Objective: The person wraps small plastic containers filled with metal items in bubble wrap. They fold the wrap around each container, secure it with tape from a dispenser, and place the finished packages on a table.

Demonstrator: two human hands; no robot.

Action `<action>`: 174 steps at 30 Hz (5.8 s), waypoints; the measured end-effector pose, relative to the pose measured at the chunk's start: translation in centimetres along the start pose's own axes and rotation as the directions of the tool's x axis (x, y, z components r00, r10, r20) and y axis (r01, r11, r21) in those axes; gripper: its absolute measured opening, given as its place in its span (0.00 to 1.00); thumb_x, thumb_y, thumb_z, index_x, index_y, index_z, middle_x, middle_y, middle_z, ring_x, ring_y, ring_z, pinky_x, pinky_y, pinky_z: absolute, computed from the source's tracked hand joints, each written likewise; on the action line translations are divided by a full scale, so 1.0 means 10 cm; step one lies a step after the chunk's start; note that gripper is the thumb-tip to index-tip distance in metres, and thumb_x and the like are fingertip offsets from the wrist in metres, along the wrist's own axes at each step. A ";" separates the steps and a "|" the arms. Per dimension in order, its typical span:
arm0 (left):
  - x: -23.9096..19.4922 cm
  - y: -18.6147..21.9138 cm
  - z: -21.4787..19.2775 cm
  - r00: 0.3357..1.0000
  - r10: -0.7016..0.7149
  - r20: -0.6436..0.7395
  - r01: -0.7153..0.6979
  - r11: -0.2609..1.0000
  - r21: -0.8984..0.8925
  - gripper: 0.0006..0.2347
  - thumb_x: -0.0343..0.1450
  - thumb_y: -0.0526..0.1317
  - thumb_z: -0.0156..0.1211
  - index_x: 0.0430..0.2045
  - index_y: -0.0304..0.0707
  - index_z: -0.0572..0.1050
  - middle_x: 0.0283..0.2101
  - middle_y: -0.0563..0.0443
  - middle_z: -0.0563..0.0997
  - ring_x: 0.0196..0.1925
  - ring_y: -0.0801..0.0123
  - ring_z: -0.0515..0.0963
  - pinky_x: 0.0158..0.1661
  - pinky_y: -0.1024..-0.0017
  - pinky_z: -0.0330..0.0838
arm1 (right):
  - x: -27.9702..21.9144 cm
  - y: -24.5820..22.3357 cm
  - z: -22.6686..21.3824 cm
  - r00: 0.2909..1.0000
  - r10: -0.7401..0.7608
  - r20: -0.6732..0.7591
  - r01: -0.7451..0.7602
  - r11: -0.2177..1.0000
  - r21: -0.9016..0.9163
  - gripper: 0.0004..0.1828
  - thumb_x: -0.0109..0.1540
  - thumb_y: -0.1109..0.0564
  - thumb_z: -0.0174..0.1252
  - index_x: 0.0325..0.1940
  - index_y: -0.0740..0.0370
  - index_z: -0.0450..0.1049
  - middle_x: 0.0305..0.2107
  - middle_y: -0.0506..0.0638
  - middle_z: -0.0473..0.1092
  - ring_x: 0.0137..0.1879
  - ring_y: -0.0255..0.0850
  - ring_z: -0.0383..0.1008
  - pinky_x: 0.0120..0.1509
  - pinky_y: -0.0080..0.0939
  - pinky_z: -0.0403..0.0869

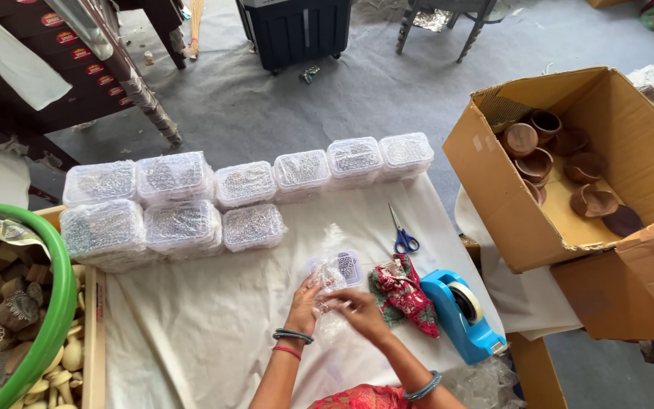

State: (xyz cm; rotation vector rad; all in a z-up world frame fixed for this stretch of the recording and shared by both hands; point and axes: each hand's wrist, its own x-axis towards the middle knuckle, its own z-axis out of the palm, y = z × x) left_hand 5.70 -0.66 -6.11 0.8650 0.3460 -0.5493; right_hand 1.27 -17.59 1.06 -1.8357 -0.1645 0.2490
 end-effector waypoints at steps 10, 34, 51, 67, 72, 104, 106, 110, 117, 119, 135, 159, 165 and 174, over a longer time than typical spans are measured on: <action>-0.30 0.38 0.21 0.980 -0.150 0.129 0.168 0.975 -0.146 0.17 0.77 0.44 0.43 0.59 0.43 0.70 0.57 0.42 0.80 0.54 0.50 0.81 0.50 0.52 0.78 | 0.34 0.40 -0.40 0.873 0.473 -0.119 -0.416 0.849 0.326 0.25 0.65 0.44 0.59 0.61 0.62 0.73 0.48 0.47 0.77 0.53 0.34 0.76 0.52 0.38 0.75; 0.53 0.32 -0.01 0.956 0.228 -0.184 -0.153 0.924 0.352 0.32 0.69 0.29 0.65 0.70 0.52 0.65 0.42 0.42 0.82 0.32 0.79 0.74 0.28 0.74 0.72 | 1.05 1.11 -0.42 0.957 0.167 -0.237 -0.077 0.934 0.348 0.34 0.62 0.65 0.64 0.72 0.65 0.63 0.47 0.52 0.76 0.50 0.32 0.76 0.54 0.31 0.77; 0.49 0.33 0.08 0.884 0.467 -0.009 -0.152 0.306 0.940 0.27 0.64 0.31 0.66 0.61 0.48 0.72 0.67 0.58 0.72 0.27 0.69 0.79 0.42 0.72 0.76 | 0.71 0.24 -0.29 0.843 -0.324 -0.430 -0.019 0.781 -0.625 0.21 0.65 0.56 0.62 0.62 0.60 0.72 0.56 0.55 0.69 0.63 0.48 0.69 0.67 0.45 0.72; 0.27 0.39 0.00 0.673 0.707 0.216 -0.138 -0.167 0.976 0.28 0.68 0.39 0.65 0.66 0.39 0.67 0.71 0.47 0.67 0.70 0.57 0.68 0.68 0.62 0.62 | 0.76 0.50 -0.11 0.973 -0.216 -0.082 0.036 0.493 -0.869 0.41 0.63 0.29 0.51 0.72 0.54 0.62 0.67 0.51 0.60 0.73 0.50 0.55 0.70 0.65 0.52; 0.09 0.51 0.50 0.954 0.049 0.294 -0.251 -0.400 0.882 0.49 0.62 0.55 0.74 0.73 0.48 0.44 0.76 0.47 0.45 0.78 0.54 0.41 0.72 0.52 0.37 | 0.79 0.58 -0.22 0.982 -0.177 -0.064 0.038 0.521 -0.853 0.39 0.62 0.33 0.53 0.73 0.53 0.61 0.69 0.50 0.59 0.75 0.50 0.54 0.68 0.59 0.58; 0.34 0.52 -0.40 0.984 0.050 0.169 -0.176 0.298 0.938 0.54 0.54 0.56 0.75 0.75 0.48 0.46 0.62 0.36 0.71 0.68 0.51 0.67 0.67 0.61 0.61 | 0.51 0.48 -0.86 0.976 0.115 0.185 -0.059 0.957 -0.285 0.63 0.47 0.39 0.74 0.80 0.53 0.51 0.64 0.58 0.62 0.70 0.54 0.63 0.72 0.48 0.64; 0.37 0.50 -0.40 0.992 0.005 0.130 -0.114 0.519 0.847 0.51 0.59 0.61 0.71 0.75 0.45 0.49 0.60 0.33 0.71 0.66 0.53 0.71 0.65 0.61 0.63 | 0.51 0.38 -0.86 0.981 0.174 0.088 -0.162 0.978 -0.132 0.56 0.55 0.34 0.70 0.79 0.53 0.52 0.65 0.56 0.65 0.69 0.51 0.65 0.68 0.48 0.66; 0.63 0.18 -0.49 0.995 -0.097 -0.018 0.067 0.522 0.851 0.37 0.70 0.71 0.49 0.56 0.31 0.71 0.39 0.38 0.82 0.39 0.63 0.80 0.43 0.69 0.72 | 0.59 0.55 -0.84 0.758 0.647 0.082 -0.651 0.745 0.143 0.47 0.60 0.22 0.51 0.65 0.63 0.68 0.40 0.55 0.73 0.39 0.47 0.73 0.33 0.44 0.67; 0.91 -0.28 -0.76 0.963 -0.142 -0.228 0.248 0.796 0.553 0.31 0.71 0.64 0.52 0.51 0.29 0.73 0.31 0.44 0.77 0.26 0.64 0.76 0.28 0.65 0.63 | 0.62 1.00 -0.77 0.663 0.747 -0.054 -0.706 0.648 0.286 0.39 0.61 0.25 0.49 0.60 0.57 0.69 0.42 0.54 0.72 0.35 0.40 0.69 0.38 0.42 0.73; 0.76 -0.31 -0.74 0.963 -0.094 -0.254 0.225 0.800 0.556 0.31 0.71 0.61 0.56 0.58 0.32 0.68 0.36 0.45 0.80 0.31 0.67 0.79 0.33 0.66 0.69 | 0.44 1.11 -0.74 0.709 0.699 -0.094 -0.643 0.695 0.321 0.39 0.61 0.26 0.50 0.60 0.60 0.71 0.43 0.55 0.72 0.35 0.40 0.69 0.38 0.42 0.73; 0.34 -0.33 -0.35 0.980 0.049 -0.194 -0.022 0.990 0.140 0.24 0.70 0.32 0.59 0.64 0.32 0.69 0.41 0.47 0.83 0.40 0.70 0.84 0.42 0.72 0.81 | 0.01 1.08 -0.62 0.845 0.515 -0.146 -0.328 0.714 0.619 0.27 0.61 0.60 0.62 0.65 0.66 0.72 0.36 0.46 0.76 0.37 0.34 0.74 0.39 0.35 0.72; -0.19 -0.22 0.25 0.855 0.308 0.418 -0.362 -0.224 0.905 0.22 0.73 0.40 0.54 0.64 0.35 0.67 0.70 0.45 0.66 0.74 0.56 0.61 0.72 0.60 0.52 | 0.30 0.32 -0.31 0.983 -0.155 -0.095 0.040 0.694 -0.719 0.21 0.63 0.56 0.55 0.61 0.56 0.76 0.61 0.46 0.70 0.67 0.45 0.64 0.68 0.48 0.63; -0.15 -0.16 0.44 0.888 0.160 0.431 -0.328 -0.437 0.838 0.25 0.75 0.45 0.49 0.69 0.41 0.59 0.75 0.49 0.54 0.76 0.57 0.49 0.71 0.53 0.42 | 0.73 0.71 -0.63 0.968 0.013 -0.249 -0.123 0.895 -0.429 0.16 0.63 0.57 0.61 0.56 0.53 0.79 0.57 0.45 0.74 0.62 0.41 0.75 0.67 0.38 0.74; -0.21 -0.05 0.57 0.936 0.073 0.343 -0.268 -0.480 0.835 0.27 0.74 0.46 0.51 0.70 0.44 0.57 0.76 0.51 0.52 0.78 0.57 0.47 0.71 0.51 0.40 | 1.35 0.14 -0.69 0.949 -0.303 0.082 0.240 0.532 -0.812 0.34 0.52 0.60 0.65 0.65 0.52 0.72 0.60 0.46 0.69 0.70 0.46 0.62 0.63 0.51 0.64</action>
